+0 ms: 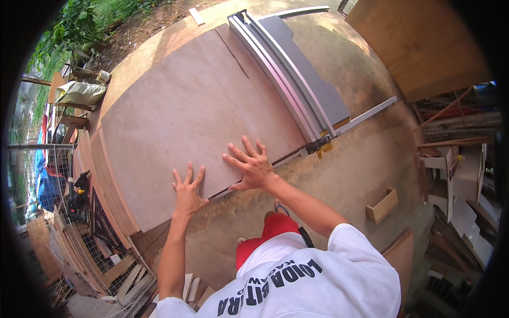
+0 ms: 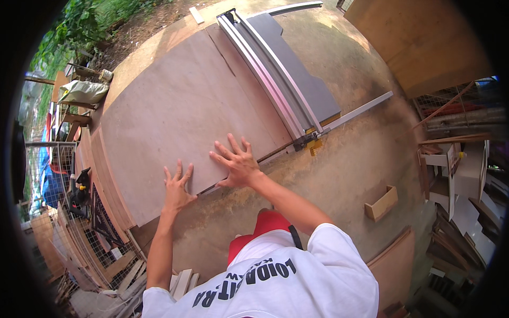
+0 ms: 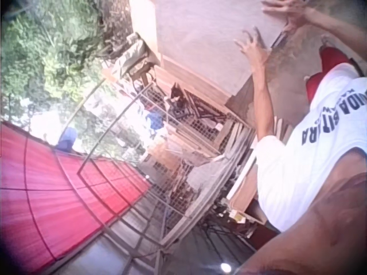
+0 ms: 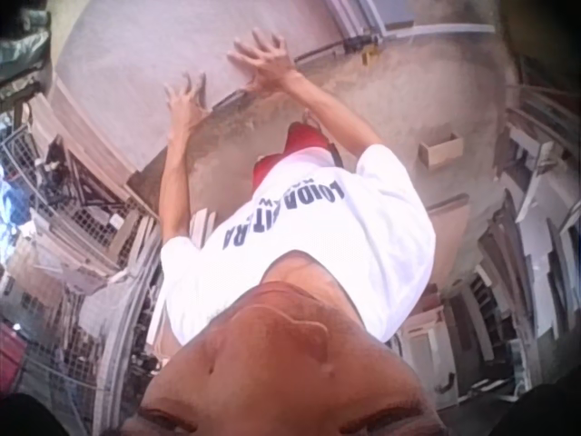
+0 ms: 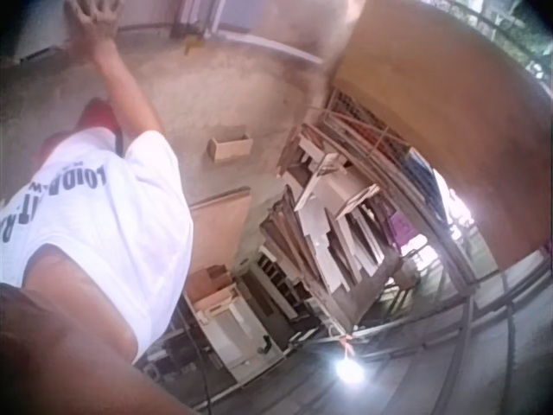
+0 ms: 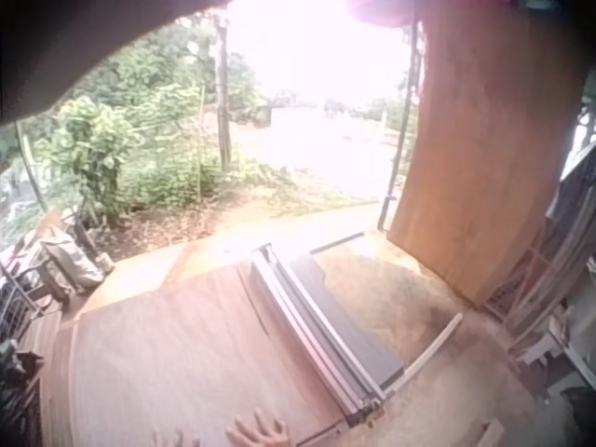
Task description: The person marks a large sheet of plywood with a pencil and speed square, then adjusts the table saw fence and pushes the sheet through the blade to cut it. The person handles the sheet and fence multiple times to align and complete the cut.
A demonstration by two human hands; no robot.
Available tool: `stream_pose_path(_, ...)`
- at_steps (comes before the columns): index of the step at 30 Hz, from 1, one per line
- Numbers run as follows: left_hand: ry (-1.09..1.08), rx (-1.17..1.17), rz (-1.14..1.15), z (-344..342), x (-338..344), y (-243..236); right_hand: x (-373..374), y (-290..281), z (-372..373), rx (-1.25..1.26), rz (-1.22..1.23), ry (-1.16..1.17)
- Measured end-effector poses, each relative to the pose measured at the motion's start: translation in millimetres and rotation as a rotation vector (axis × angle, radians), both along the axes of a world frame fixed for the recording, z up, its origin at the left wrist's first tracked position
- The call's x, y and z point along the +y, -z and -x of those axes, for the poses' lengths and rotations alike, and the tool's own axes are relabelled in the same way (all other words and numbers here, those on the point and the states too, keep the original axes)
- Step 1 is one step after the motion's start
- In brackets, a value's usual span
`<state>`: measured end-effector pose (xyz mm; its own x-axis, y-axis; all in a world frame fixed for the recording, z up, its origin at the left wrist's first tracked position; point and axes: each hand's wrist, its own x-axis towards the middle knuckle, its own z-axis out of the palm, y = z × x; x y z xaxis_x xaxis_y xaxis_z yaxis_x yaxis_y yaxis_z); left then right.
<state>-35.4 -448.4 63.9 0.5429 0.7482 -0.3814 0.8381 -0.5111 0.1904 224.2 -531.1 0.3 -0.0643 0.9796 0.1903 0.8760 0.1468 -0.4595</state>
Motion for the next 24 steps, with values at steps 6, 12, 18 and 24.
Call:
stream_pose_path(6,-0.026,-0.009,-0.002,-1,11,3,10,-2,-1,-0.008,0.017,0.005)
stream_pose_path(12,-0.025,-0.008,0.013,-4,21,0,17,1,-1,-0.021,0.014,0.023)
stream_pose_path(18,-0.024,0.018,0.027,-6,28,-5,26,1,0,-0.041,0.026,0.015)
stream_pose_path(24,0.0,0.049,0.038,-10,31,-12,26,2,0,-0.024,0.018,-0.002)
